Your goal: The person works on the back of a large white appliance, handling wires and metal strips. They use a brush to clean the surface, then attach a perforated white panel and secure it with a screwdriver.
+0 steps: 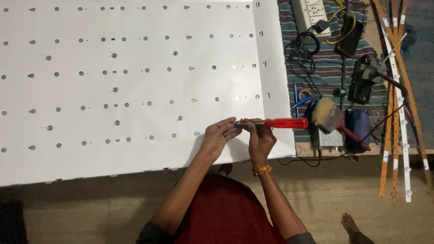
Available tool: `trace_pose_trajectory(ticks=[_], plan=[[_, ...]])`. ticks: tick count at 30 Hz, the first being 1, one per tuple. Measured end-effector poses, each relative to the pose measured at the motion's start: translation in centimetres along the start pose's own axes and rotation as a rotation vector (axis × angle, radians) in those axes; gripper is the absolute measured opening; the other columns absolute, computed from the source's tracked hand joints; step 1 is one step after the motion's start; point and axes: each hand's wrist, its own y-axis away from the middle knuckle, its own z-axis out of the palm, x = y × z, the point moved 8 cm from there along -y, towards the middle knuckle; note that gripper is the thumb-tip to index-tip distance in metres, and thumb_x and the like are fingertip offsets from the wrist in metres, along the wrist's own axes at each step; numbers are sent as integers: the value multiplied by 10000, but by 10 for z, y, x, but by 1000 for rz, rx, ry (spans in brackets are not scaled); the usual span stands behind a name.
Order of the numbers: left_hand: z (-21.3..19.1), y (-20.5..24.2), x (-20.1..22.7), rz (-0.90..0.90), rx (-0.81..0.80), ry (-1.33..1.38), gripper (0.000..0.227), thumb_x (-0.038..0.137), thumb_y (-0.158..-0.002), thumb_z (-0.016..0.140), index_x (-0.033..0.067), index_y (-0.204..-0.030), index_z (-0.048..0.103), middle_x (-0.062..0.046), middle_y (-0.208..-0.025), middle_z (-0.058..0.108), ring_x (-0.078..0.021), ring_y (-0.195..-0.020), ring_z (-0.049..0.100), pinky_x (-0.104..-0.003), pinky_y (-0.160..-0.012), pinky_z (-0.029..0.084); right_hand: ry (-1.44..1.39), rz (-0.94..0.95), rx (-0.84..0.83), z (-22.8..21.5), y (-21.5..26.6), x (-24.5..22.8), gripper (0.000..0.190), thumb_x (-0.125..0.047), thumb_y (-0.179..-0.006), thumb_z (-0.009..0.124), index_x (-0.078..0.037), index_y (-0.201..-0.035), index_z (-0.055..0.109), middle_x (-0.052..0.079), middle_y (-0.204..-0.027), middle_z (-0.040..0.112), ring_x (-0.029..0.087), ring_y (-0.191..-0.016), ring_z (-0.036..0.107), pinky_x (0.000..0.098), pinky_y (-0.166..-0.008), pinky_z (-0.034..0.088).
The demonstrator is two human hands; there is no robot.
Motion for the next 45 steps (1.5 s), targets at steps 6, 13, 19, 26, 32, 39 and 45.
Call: trace_pose_trajectory(ticks=[6, 13, 19, 26, 32, 39, 45], plan=[[3, -1, 4, 19, -43, -15, 398, 29, -1005, 539, -201, -1330, 529, -319, -1189, 666, -340, -1106, 711, -396, -999, 551, 15, 13, 7, 9, -1, 3, 119, -59, -1017, 656, 22, -1100, 683, 143, -1031, 774, 211, -976, 768, 334, -876, 657], [-2, -2, 14, -16, -12, -2, 385, 63, -1001, 555, -120, -1340, 541, -287, -1151, 692, -326, -1064, 725, -391, -970, 559, -109, 55, 26, 17, -4, -1, 160, -100, -1030, 652, 44, -1094, 684, 160, -1006, 765, 233, -955, 774, 348, -857, 662], [-7, -9, 17, -28, -70, 18, 371, 160, -985, 647, -122, -1227, 645, -220, -1095, 734, -277, -1041, 732, -386, -974, 620, -190, 123, 121, 18, -11, -1, 193, -138, -1017, 661, 44, -1080, 656, 168, -991, 750, 263, -952, 778, 373, -849, 675], [-12, -14, 23, -54, -83, 25, 335, 175, -967, 660, -92, -1168, 676, -208, -1082, 737, -264, -1026, 742, -381, -968, 621, -160, 128, 143, 29, -13, -3, 194, -144, -1017, 665, 38, -1083, 658, 169, -984, 756, 268, -959, 787, 376, -848, 679], [-18, -20, 41, -94, -140, -34, 342, 171, -998, 621, -101, -1200, 661, -220, -1105, 734, -269, -1032, 733, -375, -975, 619, -183, 151, 143, 42, -13, -3, 198, -144, -1019, 666, 37, -1097, 646, 176, -1012, 755, 272, -969, 776, 375, -842, 663], [-31, -19, 55, -181, -230, -88, 369, 189, -1010, 599, -107, -1228, 634, -231, -1137, 728, -286, -1041, 733, -379, -973, 614, -213, 175, 84, 63, -7, -8, 260, -173, -1025, 650, 45, -1162, 615, 197, -1088, 739, 290, -1038, 758, 389, -898, 651], [-34, -15, 68, -217, -326, -106, 393, 212, -1020, 596, -116, -1232, 638, -229, -1150, 723, -277, -1079, 722, -379, -1000, 602, -237, 217, 79, 73, 1, -9, 293, -197, -1024, 644, 49, -1180, 620, 200, -1123, 729, 294, -1077, 747, 391, -930, 649]])
